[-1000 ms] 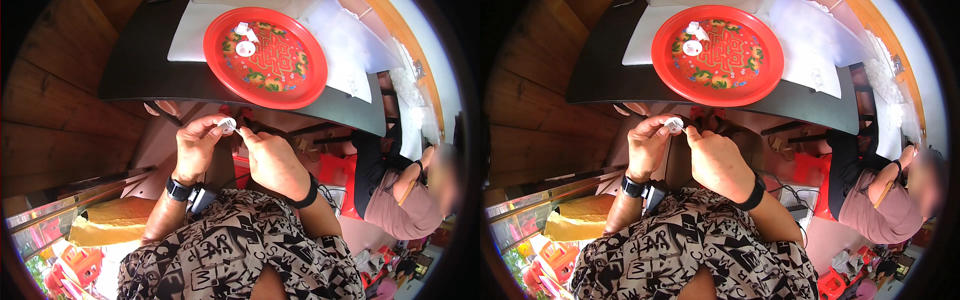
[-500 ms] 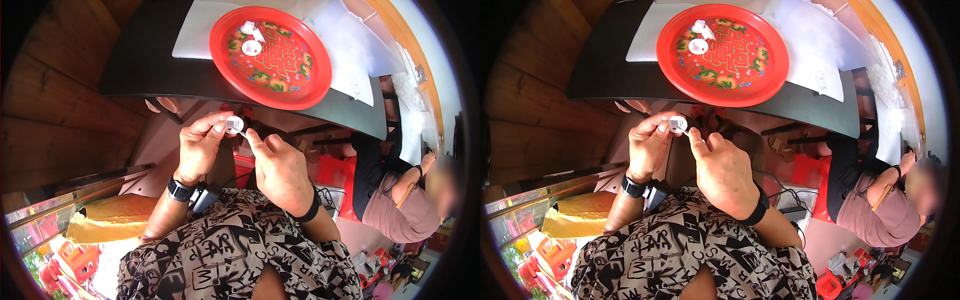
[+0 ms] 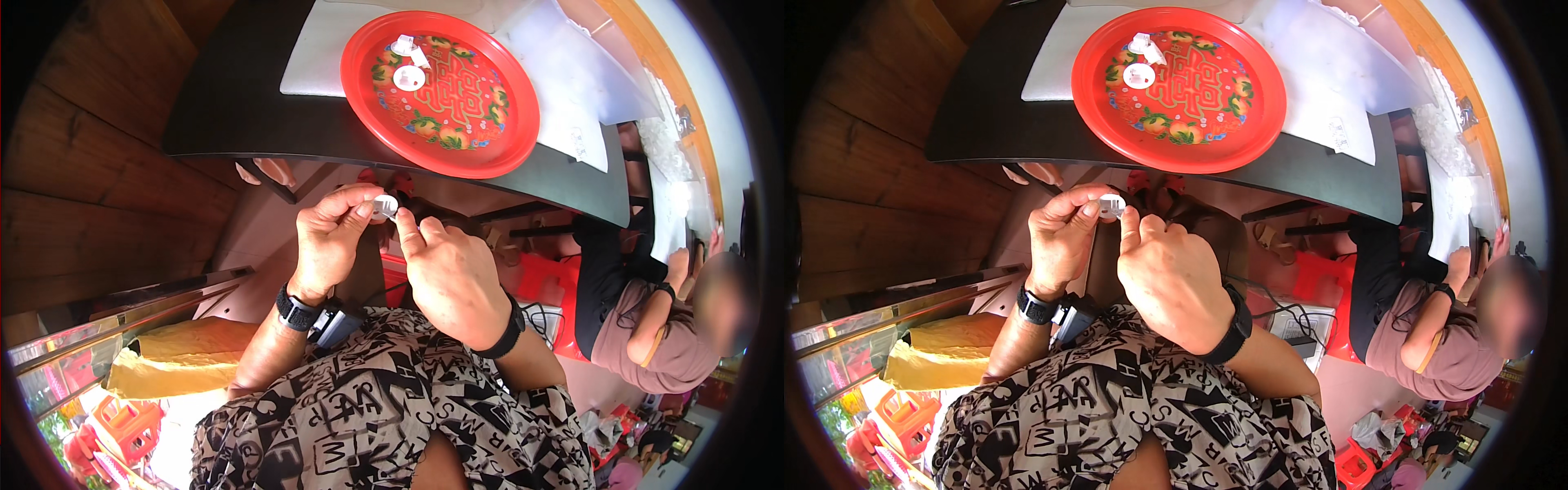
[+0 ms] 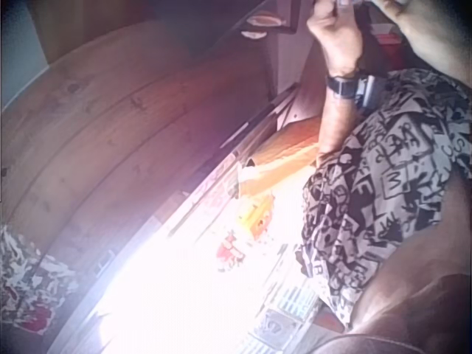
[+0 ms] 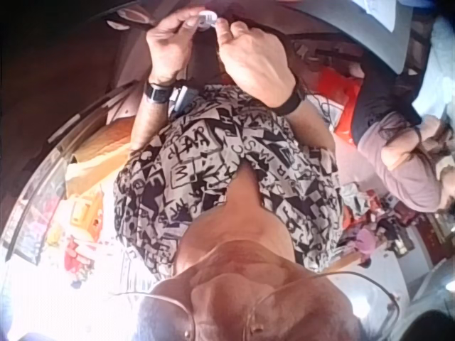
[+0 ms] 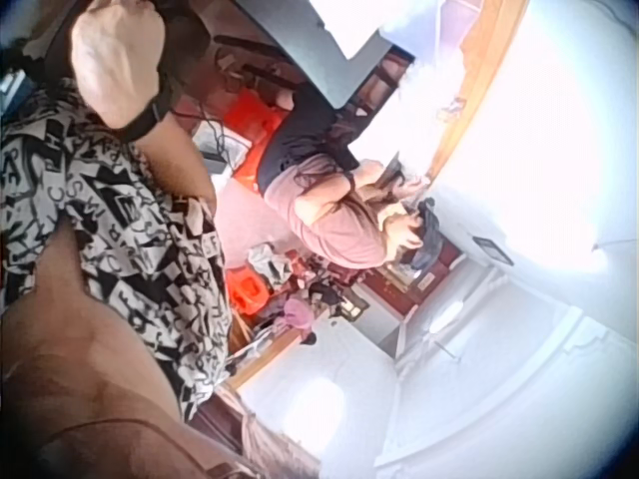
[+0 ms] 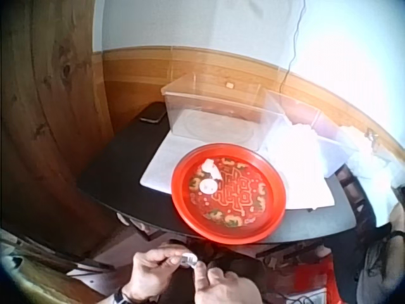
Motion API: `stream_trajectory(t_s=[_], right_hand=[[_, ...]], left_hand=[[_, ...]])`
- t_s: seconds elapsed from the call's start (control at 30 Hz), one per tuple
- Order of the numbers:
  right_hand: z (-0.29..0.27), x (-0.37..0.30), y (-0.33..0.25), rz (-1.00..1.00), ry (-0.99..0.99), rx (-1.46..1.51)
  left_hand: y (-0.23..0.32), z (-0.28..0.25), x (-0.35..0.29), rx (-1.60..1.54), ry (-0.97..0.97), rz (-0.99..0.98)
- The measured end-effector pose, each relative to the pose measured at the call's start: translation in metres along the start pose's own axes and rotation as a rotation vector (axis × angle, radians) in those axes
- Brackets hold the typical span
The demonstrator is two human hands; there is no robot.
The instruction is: Assembling small plastic parts using glue.
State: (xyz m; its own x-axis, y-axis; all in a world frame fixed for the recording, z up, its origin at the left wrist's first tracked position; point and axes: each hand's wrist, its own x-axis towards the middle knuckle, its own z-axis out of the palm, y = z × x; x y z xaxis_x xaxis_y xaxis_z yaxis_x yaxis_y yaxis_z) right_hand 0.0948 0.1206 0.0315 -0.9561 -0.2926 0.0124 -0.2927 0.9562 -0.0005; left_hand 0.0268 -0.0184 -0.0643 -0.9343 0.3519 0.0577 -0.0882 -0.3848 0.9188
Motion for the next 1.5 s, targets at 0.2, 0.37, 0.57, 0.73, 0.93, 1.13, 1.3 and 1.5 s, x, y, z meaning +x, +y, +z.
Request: stream_trajectory(t_s=[0.2, 0.37, 0.57, 0.73, 0.93, 1.13, 1.3, 1.5], right_hand=[[-0.002, 0.013, 0.015, -0.125, -0.004, 0.057], [-0.004, 0.016, 0.023, -0.149, -0.031, 0.096], [0.006, 0.001, 0.018, 0.018, -0.022, 0.218], [0.005, -0.002, 0.015, 0.01, 0.029, 0.236], [0.005, 0.0, 0.012, 0.024, 0.035, 0.199], [0.005, 0.002, 0.008, 0.032, 0.053, 0.158], [-0.002, 0.003, 0.007, -0.099, 0.031, -0.046], [0.001, -0.005, 0.009, -0.129, 0.049, -0.049]], left_hand=[[-0.006, 0.001, 0.002, 0.115, 0.008, 0.046], [0.0, -0.002, 0.004, 0.176, -0.021, -0.039], [0.003, -0.002, 0.008, -0.016, 0.026, -0.033], [0.005, 0.001, 0.009, -0.035, 0.053, -0.004], [0.013, 0.008, 0.006, -0.011, 0.034, -0.011], [0.016, 0.013, 0.004, -0.012, 0.013, -0.02], [0.015, 0.014, 0.003, 0.176, 0.042, 0.01], [0.016, 0.016, 0.001, 0.269, 0.024, -0.06]])
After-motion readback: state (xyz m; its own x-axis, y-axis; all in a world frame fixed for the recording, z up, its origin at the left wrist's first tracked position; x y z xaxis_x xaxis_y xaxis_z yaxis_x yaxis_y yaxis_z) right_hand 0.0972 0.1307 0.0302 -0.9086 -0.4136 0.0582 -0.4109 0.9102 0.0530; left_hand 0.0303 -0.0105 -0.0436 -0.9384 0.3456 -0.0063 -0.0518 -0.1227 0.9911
